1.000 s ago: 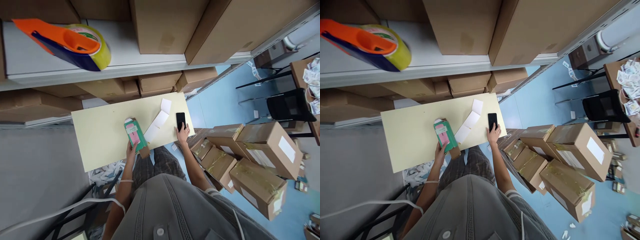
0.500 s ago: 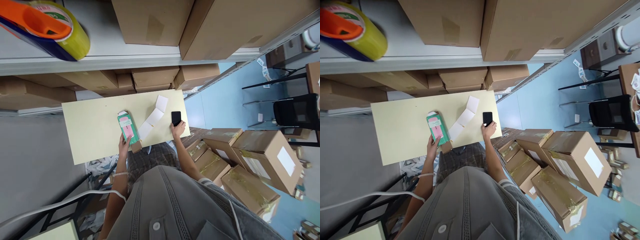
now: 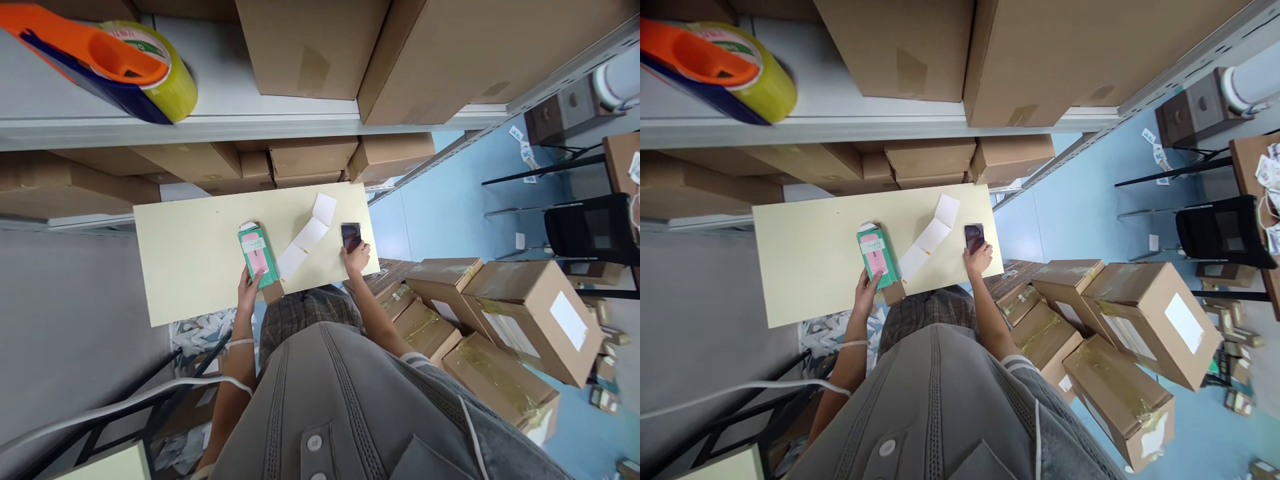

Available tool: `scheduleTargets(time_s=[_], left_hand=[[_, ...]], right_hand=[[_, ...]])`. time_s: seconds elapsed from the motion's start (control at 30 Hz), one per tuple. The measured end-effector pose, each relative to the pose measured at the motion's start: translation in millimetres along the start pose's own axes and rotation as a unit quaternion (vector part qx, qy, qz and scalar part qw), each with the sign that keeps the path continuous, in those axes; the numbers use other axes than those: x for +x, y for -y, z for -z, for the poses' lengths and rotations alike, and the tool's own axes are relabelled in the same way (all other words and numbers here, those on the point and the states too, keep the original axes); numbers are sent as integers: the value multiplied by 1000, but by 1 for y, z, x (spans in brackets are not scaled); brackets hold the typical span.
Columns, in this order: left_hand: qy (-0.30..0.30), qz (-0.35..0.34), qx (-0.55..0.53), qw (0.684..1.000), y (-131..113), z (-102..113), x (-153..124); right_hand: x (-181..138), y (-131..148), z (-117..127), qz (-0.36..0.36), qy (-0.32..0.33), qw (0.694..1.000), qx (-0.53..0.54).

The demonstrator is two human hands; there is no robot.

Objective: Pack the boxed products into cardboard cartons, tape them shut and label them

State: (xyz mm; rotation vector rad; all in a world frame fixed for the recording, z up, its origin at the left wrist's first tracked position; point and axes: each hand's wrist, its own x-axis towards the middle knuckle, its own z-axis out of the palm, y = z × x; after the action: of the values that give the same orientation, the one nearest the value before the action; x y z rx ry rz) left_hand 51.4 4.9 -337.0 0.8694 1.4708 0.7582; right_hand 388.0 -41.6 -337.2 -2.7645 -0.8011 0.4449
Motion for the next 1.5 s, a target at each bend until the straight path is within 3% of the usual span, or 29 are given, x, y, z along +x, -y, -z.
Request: scheduleTargets(time_s=[0.4,0.57,0.73,0.9,1.03,1.3,1.43,1.5], left_hand=[[-7,-4,-34,999,2,-4,0],[-9,-2,-33,999,-1,-4,-1],[-8,3,-26,1000,4,-1,1],[-2,12,-17,1000,8,0,3],[-7,11,-14,1000,8,0,4],[-22,19,13,999,2,-3,0],[-41,23,28,999,1,-9,-2],[-38,34,14,999,0,-15,-3]], right_hand=[[-2,-1,7,16,11,1000,-19],[-23,-35,17,109,-13,992,-58],[-17,-55,22,196,48,974,-105],[16,-48,26,167,68,981,-69],[23,-51,30,130,66,989,15],[13,-58,38,112,72,990,52],[-6,-43,40,94,43,992,66],[-22,-27,37,114,73,986,100]])
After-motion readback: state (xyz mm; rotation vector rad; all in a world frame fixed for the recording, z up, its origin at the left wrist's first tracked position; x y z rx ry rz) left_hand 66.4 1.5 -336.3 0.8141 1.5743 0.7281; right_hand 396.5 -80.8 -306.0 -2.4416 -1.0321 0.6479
